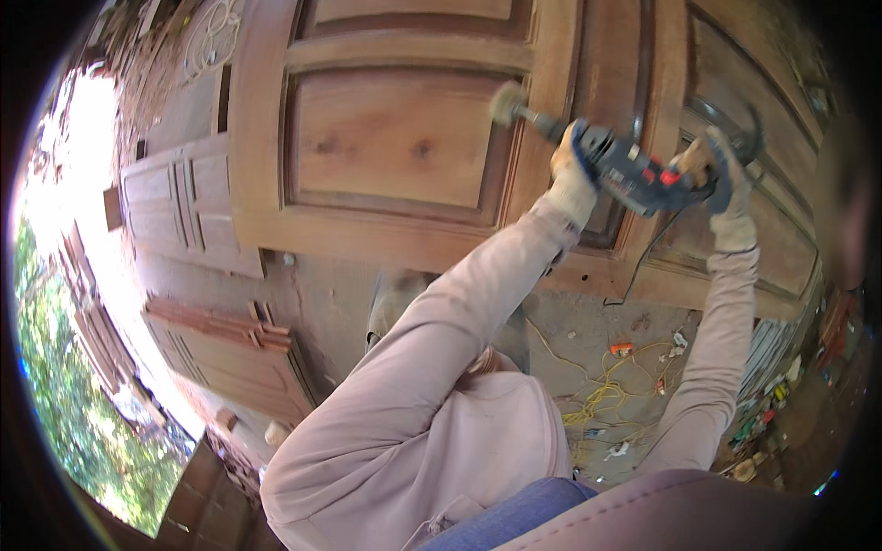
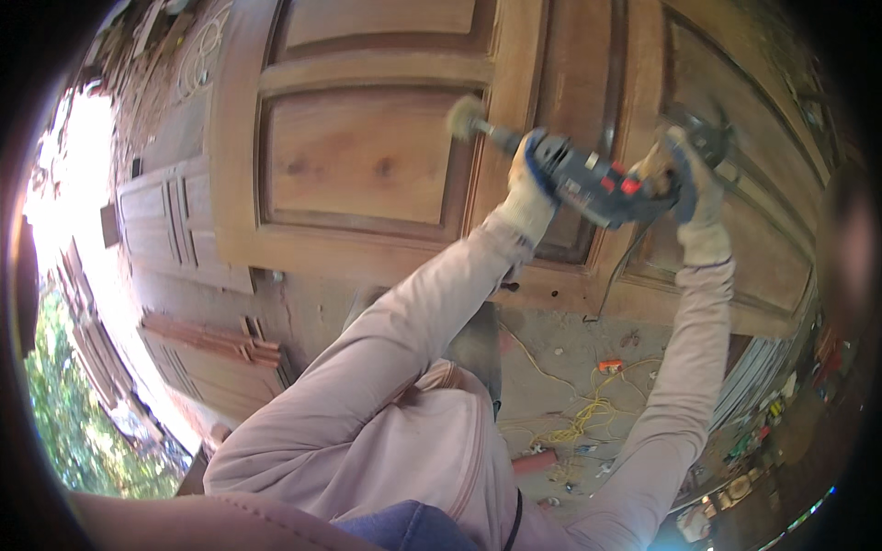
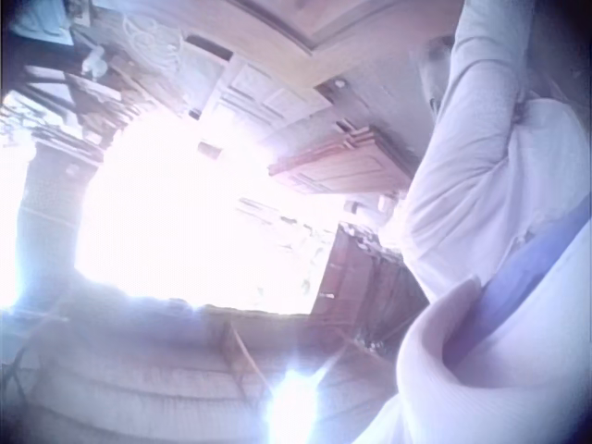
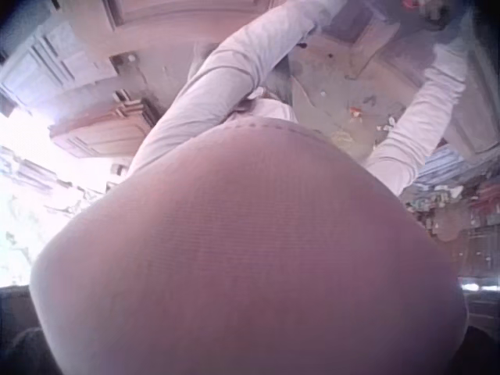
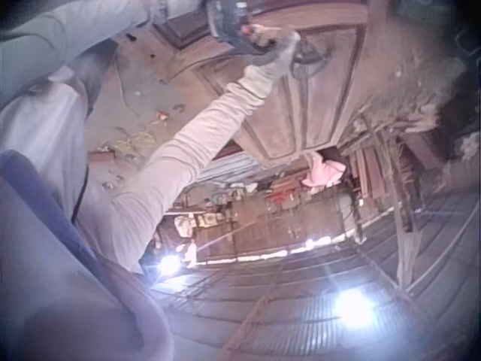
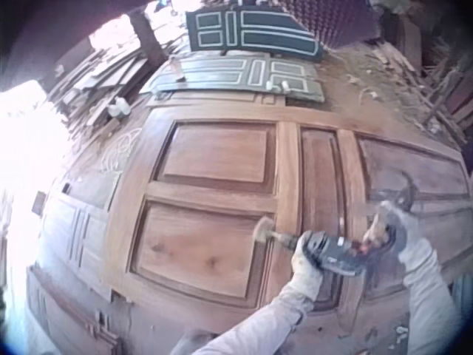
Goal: The person uses a power drill with a wire brush attachment to sand the surface of a wooden door. They briefly walk to a storage area, search through a bag, and return to continue sanding the door.
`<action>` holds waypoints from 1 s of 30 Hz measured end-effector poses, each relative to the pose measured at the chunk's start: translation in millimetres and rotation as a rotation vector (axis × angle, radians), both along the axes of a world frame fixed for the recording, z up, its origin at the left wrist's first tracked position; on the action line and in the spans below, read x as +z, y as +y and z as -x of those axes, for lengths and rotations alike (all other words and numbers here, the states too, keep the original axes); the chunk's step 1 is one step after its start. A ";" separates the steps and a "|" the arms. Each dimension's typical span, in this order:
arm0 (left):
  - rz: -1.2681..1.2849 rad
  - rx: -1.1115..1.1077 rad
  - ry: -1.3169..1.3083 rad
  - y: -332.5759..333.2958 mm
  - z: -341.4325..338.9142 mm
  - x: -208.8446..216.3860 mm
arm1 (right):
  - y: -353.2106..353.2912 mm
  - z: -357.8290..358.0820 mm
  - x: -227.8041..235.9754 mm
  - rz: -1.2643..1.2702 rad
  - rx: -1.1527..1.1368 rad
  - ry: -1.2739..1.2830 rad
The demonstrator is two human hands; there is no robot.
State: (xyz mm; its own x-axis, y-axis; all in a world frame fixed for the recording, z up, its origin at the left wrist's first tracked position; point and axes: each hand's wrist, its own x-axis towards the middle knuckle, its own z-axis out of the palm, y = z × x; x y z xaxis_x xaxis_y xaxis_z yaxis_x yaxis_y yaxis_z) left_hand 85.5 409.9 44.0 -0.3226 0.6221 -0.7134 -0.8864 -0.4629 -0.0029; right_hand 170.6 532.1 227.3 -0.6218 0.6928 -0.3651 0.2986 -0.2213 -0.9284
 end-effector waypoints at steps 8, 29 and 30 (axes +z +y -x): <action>0.081 0.165 -0.216 -68.3 -82.2 20.5 | 12.4 -23.7 -21.6 0.189 0.296 -0.170; 0.066 0.226 -0.027 -3.1 -16.8 33.5 | 52.3 4.4 -25.9 0.152 0.212 0.079; 0.053 0.188 -0.015 1.7 -9.3 27.8 | 51.0 14.6 -19.1 0.316 0.256 0.178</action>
State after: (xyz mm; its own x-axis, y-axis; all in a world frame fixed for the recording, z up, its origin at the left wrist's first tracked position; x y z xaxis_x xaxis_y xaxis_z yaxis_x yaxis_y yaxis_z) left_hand 94.7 411.6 71.9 -0.4189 0.5130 -0.7492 -0.7843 -0.6202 0.0138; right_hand 156.0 583.1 208.3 -0.8310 0.3800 -0.4064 0.2225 -0.4425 -0.8687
